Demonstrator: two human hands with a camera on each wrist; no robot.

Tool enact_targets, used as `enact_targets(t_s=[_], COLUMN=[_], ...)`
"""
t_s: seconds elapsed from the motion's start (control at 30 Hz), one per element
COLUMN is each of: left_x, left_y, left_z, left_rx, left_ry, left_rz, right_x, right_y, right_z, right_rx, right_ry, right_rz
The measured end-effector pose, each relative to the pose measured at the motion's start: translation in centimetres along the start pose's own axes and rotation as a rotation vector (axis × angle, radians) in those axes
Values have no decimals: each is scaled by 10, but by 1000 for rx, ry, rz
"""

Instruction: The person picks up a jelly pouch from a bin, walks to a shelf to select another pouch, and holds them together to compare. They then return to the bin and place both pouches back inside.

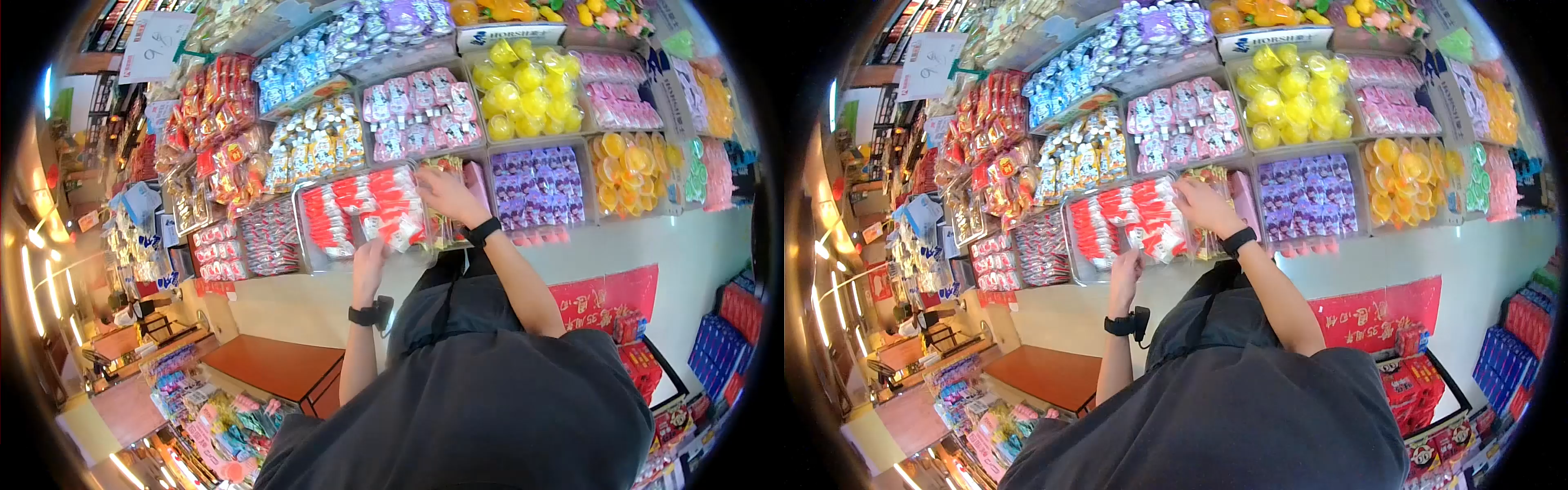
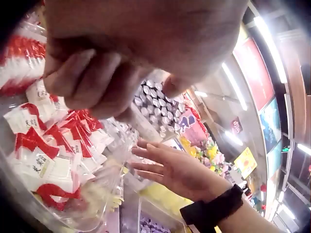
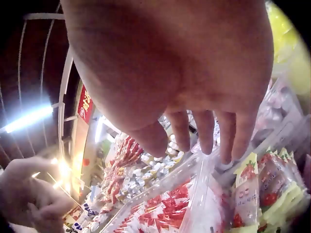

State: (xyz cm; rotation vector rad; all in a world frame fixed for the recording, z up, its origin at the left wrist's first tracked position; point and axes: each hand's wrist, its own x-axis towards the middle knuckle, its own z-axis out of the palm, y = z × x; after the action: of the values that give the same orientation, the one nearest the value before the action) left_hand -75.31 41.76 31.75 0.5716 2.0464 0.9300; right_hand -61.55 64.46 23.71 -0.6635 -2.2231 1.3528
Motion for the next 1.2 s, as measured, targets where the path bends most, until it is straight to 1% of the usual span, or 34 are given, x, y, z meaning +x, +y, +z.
enact_targets(t_s=[0.03,0.1,0.13,0.17,0.23,0.27,0.37,0.4,0.5,0.53,0.6,0.63,0.67,0.7,0.77,0.8,0.9,1.0,1.1,1.13,1.17,1.2], left_x=[-4,-6,-6,-6,-5,-5,-11,-14,-27,-28,-27,-29,-33,-38,-38,-39,-37,-44,-44,-42,-38,-39], left_y=[16,29,32,33,39,44,53,58,67,61,53,52,49,48,31,23,8,6,0,-4,-8,-7], left_z=[10,26,33,39,49,50,62,64,63,61,56,53,48,43,36,32,15,2,-5,-6,-7,-7], left_rx=[83,137,162,106,-11,10,-90,-55,-78,-66,-41,-4,35,74,24,-2,139,226,262,215,225,220], left_ry=[14,-15,-34,-71,-144,-209,-340,-370,-456,-483,-534,-530,-528,-527,-600,-644,-700,-710,-709,-716,-732,-738], left_rz=[-38,36,75,94,138,184,295,288,382,391,413,432,453,475,507,522,623,585,593,603,577,570], right_x=[-11,-34,-44,-58,-79,-89,-117,-123,-144,-150,-162,-167,-173,-177,-186,-190,-202,-212,-219,-221,-222,-224], right_y=[-10,-29,-26,-27,-52,-67,-97,-110,-134,-143,-159,-165,-166,-170,-180,-182,-182,-181,-192,-193,-193,-190], right_z=[-5,-12,-5,-5,-13,-17,-24,-29,-30,-31,-29,-27,-22,-17,-6,3,30,49,53,54,56,60], right_rx=[15,42,32,24,-3,1,12,-12,-56,-28,-69,-90,-131,-112,-75,-105,-165,-153,-171,-184,-193,-204], right_ry=[-13,-31,27,64,141,106,139,142,253,270,306,326,356,364,389,400,383,357,316,325,332,375], right_rz=[31,103,40,16,-44,54,122,150,160,187,214,225,199,205,226,253,292,267,323,338,349,321])
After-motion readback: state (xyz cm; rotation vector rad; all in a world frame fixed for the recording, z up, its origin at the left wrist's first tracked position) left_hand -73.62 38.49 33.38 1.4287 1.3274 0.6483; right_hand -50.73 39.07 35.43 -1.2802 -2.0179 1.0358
